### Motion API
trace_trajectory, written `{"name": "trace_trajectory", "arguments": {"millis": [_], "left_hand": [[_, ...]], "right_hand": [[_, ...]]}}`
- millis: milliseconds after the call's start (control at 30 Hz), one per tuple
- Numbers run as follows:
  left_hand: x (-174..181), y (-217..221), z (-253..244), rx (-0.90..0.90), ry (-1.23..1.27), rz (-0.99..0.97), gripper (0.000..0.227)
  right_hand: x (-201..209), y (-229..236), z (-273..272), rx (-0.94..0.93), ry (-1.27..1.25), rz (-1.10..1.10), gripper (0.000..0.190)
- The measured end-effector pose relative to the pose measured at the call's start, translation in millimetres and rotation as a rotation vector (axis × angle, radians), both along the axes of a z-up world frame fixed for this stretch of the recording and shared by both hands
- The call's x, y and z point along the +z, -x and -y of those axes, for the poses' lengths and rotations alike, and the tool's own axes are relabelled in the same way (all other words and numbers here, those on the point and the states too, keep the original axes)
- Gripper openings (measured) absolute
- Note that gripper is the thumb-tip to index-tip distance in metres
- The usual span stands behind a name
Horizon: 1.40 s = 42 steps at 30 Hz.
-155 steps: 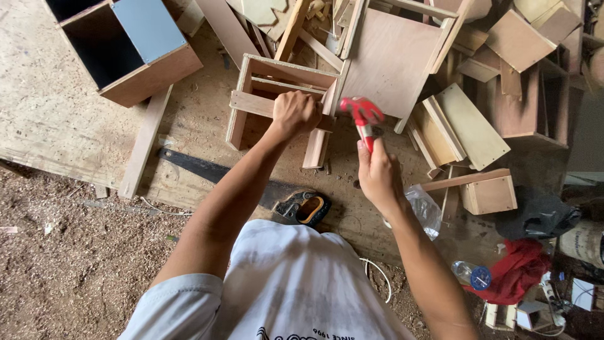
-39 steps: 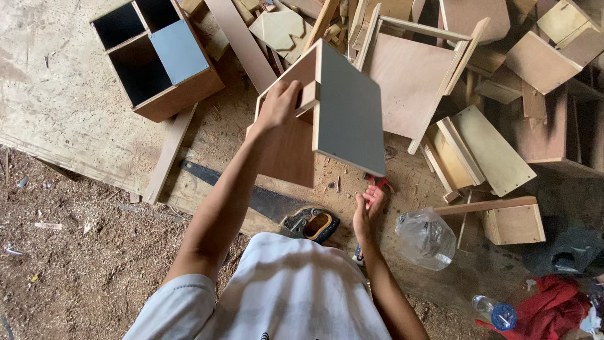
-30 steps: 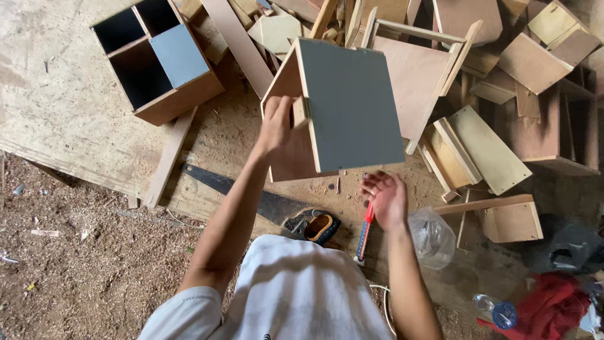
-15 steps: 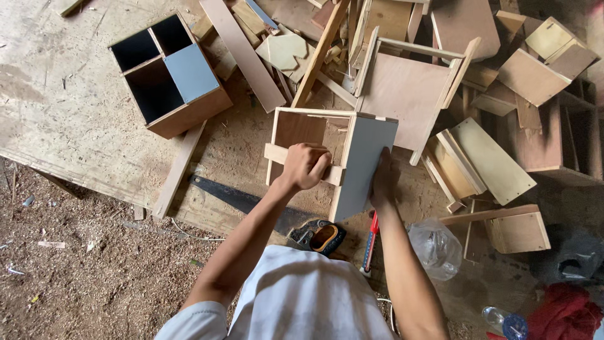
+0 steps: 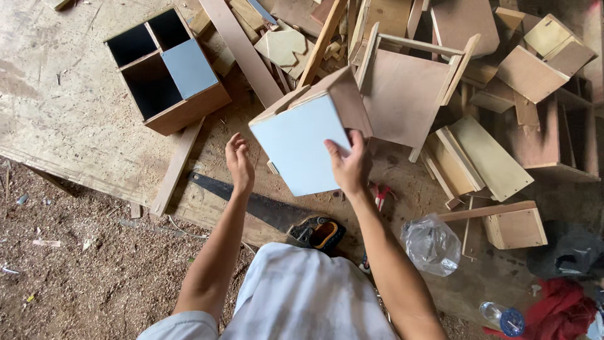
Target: The person assembles a small wooden box by hammering nails into its frame. They retrieve nails from a plastic bag, position them, and use a hammer to drive them into the wood. The person also places a wooden divider inside the box.
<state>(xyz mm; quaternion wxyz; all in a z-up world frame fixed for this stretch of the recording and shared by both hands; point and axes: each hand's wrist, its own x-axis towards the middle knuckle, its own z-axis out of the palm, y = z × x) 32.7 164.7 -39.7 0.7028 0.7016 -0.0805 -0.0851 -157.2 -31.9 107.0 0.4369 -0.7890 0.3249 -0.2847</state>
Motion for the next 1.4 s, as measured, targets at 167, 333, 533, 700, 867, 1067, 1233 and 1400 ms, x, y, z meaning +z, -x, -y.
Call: {"name": "trace_trajectory", "arguments": {"millis": [167, 333, 533, 700, 867, 1067, 1233, 1400], "left_hand": [[15, -24, -43, 0.113, 0.006, -0.105, 0.062], [40, -14, -53, -0.201, -0.102, -0.089, 0.069], [60, 26, -19, -0.375, -0.194, 0.073, 0.059], [58, 25, -22, -0.395, -0.206, -0.094, 0.057], [37, 5, -32, -0.421, 0.161, -0.11, 0.051], [8, -3, -46, -0.415, 0.066, -0.181, 0.047], [8, 1, -50, -0.412, 0.106, -0.119, 0.048], [10, -7, -54, -0.436, 0.161, -0.216, 0.049]], "right_hand": [[-43, -19, -50, 0.233, 0.6, 0.003, 0.029], [-84, -21, -70, 0.316, 0.716, -0.134, 0.016], [-80, -15, -75, 0.312, 0.683, -0.247, 0.024], [-75, 9, -51, 0.341, 0.547, -0.534, 0.018], [-86, 2, -66, 0.347, 0.586, -0.366, 0.013], [-82, -5, -72, 0.375, 0.59, -0.414, 0.006], [-66, 4, -77, 0.377, 0.56, -0.455, 0.01], [-64, 3, -95, 0.348, 0.511, -0.46, 0.012]]}}
